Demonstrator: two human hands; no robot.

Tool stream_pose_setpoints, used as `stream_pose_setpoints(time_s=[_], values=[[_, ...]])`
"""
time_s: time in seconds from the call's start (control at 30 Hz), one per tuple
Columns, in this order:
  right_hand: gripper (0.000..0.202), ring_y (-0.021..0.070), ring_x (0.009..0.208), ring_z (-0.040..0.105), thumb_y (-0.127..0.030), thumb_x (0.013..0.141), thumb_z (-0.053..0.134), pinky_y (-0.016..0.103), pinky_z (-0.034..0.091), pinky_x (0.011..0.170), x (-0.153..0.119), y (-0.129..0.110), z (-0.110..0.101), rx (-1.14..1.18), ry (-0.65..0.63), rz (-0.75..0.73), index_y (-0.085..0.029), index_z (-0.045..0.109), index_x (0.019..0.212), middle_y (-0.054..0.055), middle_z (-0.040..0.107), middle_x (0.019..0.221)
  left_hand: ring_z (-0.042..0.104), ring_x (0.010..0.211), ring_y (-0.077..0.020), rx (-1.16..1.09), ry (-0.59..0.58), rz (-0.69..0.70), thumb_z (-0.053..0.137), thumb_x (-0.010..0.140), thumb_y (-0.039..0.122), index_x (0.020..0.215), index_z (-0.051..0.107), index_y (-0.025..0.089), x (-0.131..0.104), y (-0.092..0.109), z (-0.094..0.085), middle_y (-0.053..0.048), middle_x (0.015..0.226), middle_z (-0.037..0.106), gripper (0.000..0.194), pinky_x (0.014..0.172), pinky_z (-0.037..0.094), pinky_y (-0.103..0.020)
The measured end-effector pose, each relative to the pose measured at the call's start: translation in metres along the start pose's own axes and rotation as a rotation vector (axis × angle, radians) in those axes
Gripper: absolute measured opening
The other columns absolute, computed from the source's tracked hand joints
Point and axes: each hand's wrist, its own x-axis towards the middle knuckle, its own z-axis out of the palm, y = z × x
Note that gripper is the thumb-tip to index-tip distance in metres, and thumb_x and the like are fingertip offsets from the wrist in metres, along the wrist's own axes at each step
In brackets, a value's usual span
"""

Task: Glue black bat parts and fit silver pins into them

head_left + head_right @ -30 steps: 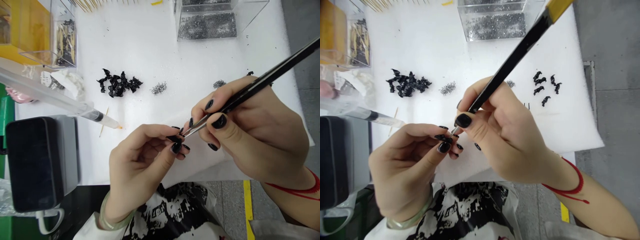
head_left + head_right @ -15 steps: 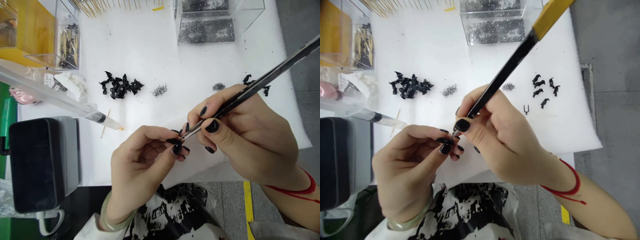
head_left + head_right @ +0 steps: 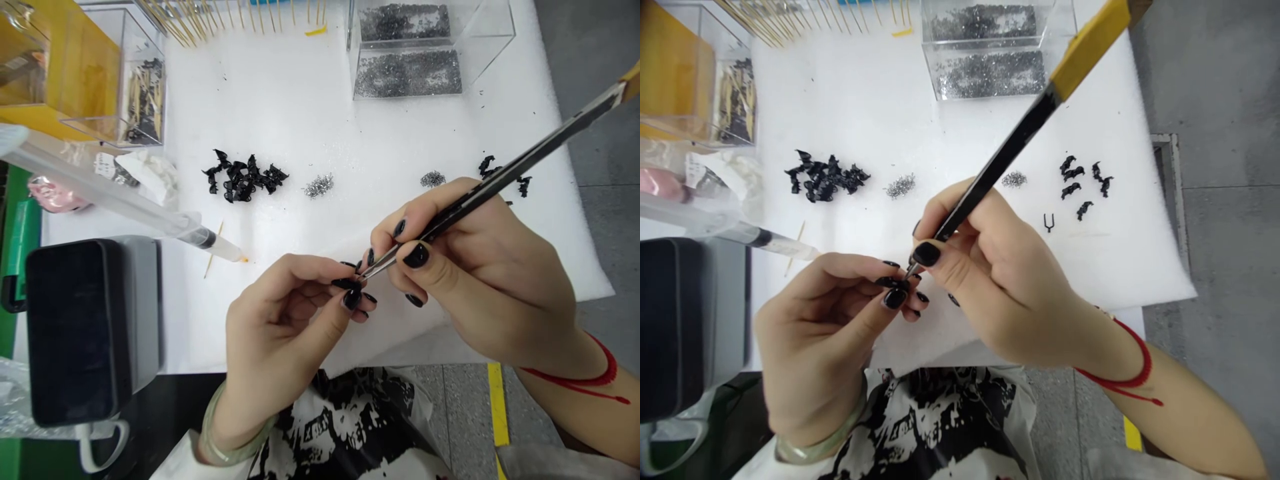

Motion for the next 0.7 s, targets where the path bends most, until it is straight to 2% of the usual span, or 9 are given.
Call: stream_pose_setpoints(time_s=[0.1, 0.27, 0.43, 0.57, 0.7], values=[[0.009, 0.0091, 0.060, 0.057, -0.011, 0.100, 0.055, 0.023, 0.051, 0.053, -0.0013, 0.0003, -0.0022, 0.035, -0.009, 0.024, -0.020, 0.056, 0.104, 0.002, 0.060, 0.087, 0.076, 0.068, -0.0105, 0.003, 0.005, 0.000, 0.070, 0.087, -0.002, 0.094, 0.075, 0.022, 0.0001, 0.0003, 0.0000, 0.002, 0.080, 0.077, 0.025, 0.067, 0.065, -0.014], [0.018, 0.0092, 0.060, 0.054, -0.007, 0.095, 0.063, 0.024, 0.047, 0.050, -0.0021, 0.0025, -0.0034, 0.050, -0.026, -0.008, -0.019, 0.057, 0.107, 0.003, 0.060, 0.091, 0.077, 0.067, -0.0131, 0.052, -0.013, 0.011, 0.071, 0.088, 0.001, 0.094, 0.074, 0.023, 0.0009, -0.0018, -0.0028, 0.002, 0.079, 0.078, 0.024, 0.065, 0.067, -0.018], [0.011, 0.0088, 0.059, 0.051, -0.013, 0.099, 0.060, 0.025, 0.043, 0.049, -0.0034, -0.0004, -0.0030, 0.034, -0.019, 0.020, -0.019, 0.055, 0.106, 0.004, 0.061, 0.092, 0.078, 0.069, -0.0142, 0.070, -0.041, 0.022, 0.069, 0.088, -0.001, 0.097, 0.072, 0.023, 0.0006, -0.0021, -0.0047, 0.001, 0.081, 0.078, 0.026, 0.066, 0.068, -0.020], [0.002, 0.0079, 0.059, 0.048, -0.021, 0.104, 0.056, 0.027, 0.040, 0.051, -0.0030, -0.0039, -0.0004, 0.072, -0.012, 0.117, -0.021, 0.054, 0.104, 0.003, 0.060, 0.092, 0.077, 0.070, -0.0103, 0.067, -0.053, 0.009, 0.067, 0.089, -0.004, 0.097, 0.072, 0.024, 0.0004, -0.0018, -0.0062, 0.005, 0.080, 0.079, 0.029, 0.068, 0.065, -0.016], [0.003, 0.0073, 0.060, 0.048, -0.024, 0.105, 0.056, 0.026, 0.041, 0.051, -0.0034, -0.0032, 0.0000, 0.064, -0.008, 0.122, -0.022, 0.054, 0.104, 0.001, 0.058, 0.091, 0.076, 0.073, -0.0071, 0.061, -0.093, -0.002, 0.067, 0.090, -0.002, 0.100, 0.072, 0.025, 0.0008, -0.0031, -0.0092, 0.006, 0.084, 0.080, 0.030, 0.072, 0.063, -0.012]])
